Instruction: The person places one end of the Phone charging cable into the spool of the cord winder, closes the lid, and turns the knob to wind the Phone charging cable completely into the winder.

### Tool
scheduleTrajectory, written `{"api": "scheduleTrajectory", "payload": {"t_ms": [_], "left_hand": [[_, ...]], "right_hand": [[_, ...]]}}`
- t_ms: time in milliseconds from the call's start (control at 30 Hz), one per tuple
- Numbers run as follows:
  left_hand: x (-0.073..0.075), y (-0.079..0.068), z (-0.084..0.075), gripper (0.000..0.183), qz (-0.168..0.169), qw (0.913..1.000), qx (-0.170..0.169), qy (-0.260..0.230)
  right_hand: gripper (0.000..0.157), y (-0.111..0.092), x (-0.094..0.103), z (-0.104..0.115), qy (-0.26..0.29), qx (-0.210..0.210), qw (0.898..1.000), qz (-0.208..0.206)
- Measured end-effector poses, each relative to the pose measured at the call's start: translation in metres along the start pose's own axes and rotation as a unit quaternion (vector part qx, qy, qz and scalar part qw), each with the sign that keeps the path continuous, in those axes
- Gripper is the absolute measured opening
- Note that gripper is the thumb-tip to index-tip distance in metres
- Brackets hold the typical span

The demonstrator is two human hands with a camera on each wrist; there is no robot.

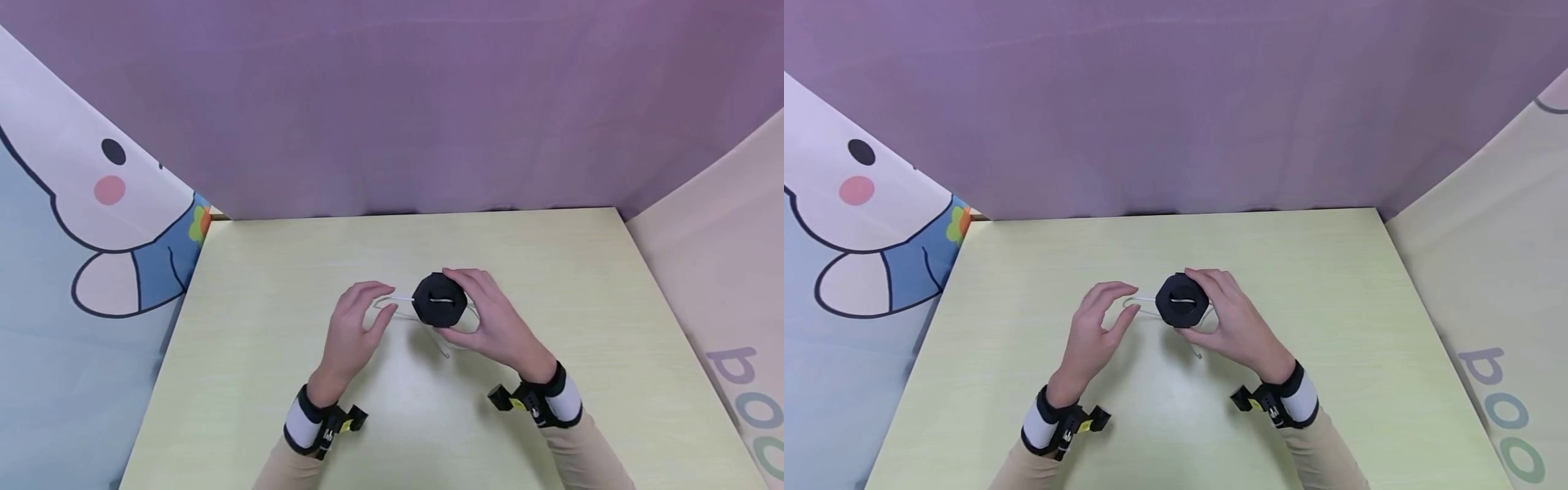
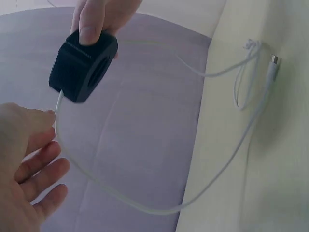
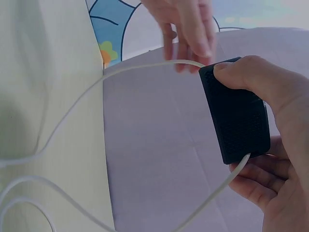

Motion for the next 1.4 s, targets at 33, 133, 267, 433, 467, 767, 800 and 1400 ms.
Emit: {"api": "scheduleTrajectory", "payload": {"t_ms": [33,133,267,433,467,767,800,1400], "left_hand": [[-0.001,0.001,-0.003,0.028,-0.004,0.9999,-0.012,0.000],[-0.004,0.005,-0.012,0.027,-0.009,0.9991,-0.042,0.005],[-0.007,0.006,-0.017,0.019,-0.015,0.9982,-0.057,0.014],[-0.007,0.005,-0.018,0.013,-0.022,0.9977,-0.063,0.014],[-0.007,0.005,-0.018,0.013,-0.023,0.9975,-0.065,0.015],[-0.005,0.004,-0.017,0.013,-0.035,0.9964,-0.063,0.045],[-0.005,0.004,-0.017,0.013,-0.036,0.9963,-0.062,0.047],[0.002,0.003,-0.008,0.010,-0.037,0.9965,-0.047,0.058]], "right_hand": [[0.089,0.000,0.000,0.001,0.001,0.001,1.000,0.001],[0.089,0.001,-0.002,0.002,0.002,0.005,1.000,0.002],[0.090,0.001,-0.003,0.003,0.000,0.008,1.000,0.004],[0.092,0.000,-0.002,0.005,-0.006,0.011,1.000,0.006],[0.092,0.000,-0.002,0.006,-0.007,0.012,1.000,0.006],[0.091,0.000,-0.001,0.007,-0.006,0.019,1.000,0.003],[0.090,0.000,-0.001,0.006,-0.006,0.019,1.000,0.003],[0.091,-0.005,0.004,0.002,-0.006,0.004,1.000,0.004]]}}
Point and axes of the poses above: each hand's wrist, its own y-axis towards the middle knuckle, its own x-axis out of the back of the hand, z = x × y, the point moved 5 cm from there along y, towards the middle knuckle, and after that the axes turned 13 degrees about x, right-handed, at the moved point
